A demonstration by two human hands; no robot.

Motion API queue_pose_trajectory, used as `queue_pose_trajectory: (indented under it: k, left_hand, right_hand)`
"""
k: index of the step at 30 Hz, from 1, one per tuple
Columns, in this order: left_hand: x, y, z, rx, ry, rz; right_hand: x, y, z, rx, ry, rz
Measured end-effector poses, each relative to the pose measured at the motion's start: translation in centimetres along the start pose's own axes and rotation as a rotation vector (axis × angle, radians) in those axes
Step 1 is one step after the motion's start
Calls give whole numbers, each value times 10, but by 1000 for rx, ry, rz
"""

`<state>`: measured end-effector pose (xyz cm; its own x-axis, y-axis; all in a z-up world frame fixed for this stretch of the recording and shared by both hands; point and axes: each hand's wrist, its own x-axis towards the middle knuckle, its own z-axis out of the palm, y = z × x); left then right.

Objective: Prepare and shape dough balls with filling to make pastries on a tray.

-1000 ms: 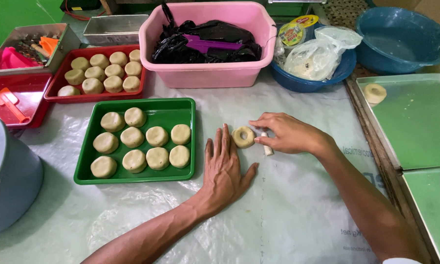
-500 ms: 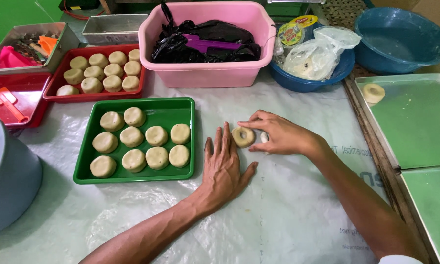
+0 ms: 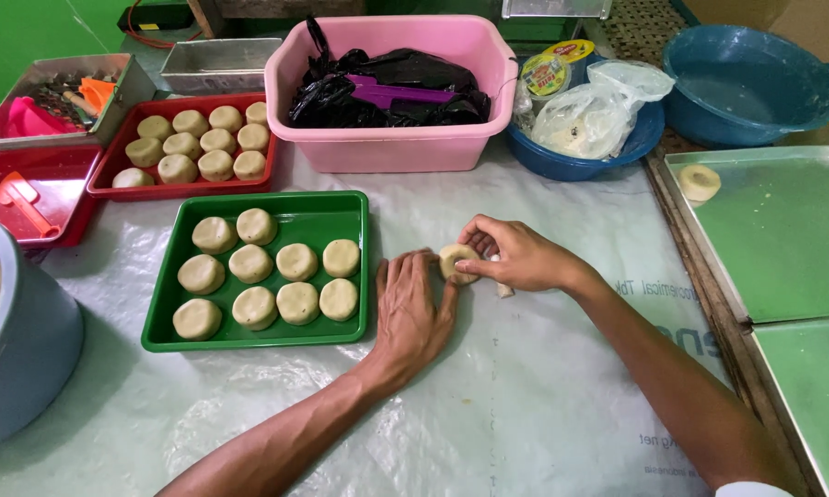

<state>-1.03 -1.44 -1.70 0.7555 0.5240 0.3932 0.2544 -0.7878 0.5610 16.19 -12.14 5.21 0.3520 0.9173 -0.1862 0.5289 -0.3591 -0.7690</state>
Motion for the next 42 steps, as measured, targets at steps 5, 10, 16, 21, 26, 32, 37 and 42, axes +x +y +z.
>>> queue_pose_trajectory:
  k: [5,10,16,21,26,32,37,42]
  left_hand:
    - [0,-2,-4,-154,46,-11]
    - [6,19,-21,-430,93,-62]
    - [4,26,-24,-685,80,-35]
    - [2,35,-29,-594,-95,-85]
    - [0,37,-29,-526,-185,-140]
    - [1,40,-27,-441,-256,-210]
    - [2,39,-23,-338,-313,-249]
    - [2,43,-25,-311,-315,-248]
  right_hand:
    - [-1,-7,-4,75,1,-44]
    - [-5,-4,-9,329,-14,-81]
    - [2,-12,-55,472,68,-228]
    - [-26,-38,-119,258,244,-260]
    - [-78,-10,-181,235,394,-209]
    - [-117,81,-223,223,808,197]
    - [-117,145,-221,348,1026,394]
    - [-98,212,-224,377,924,471]
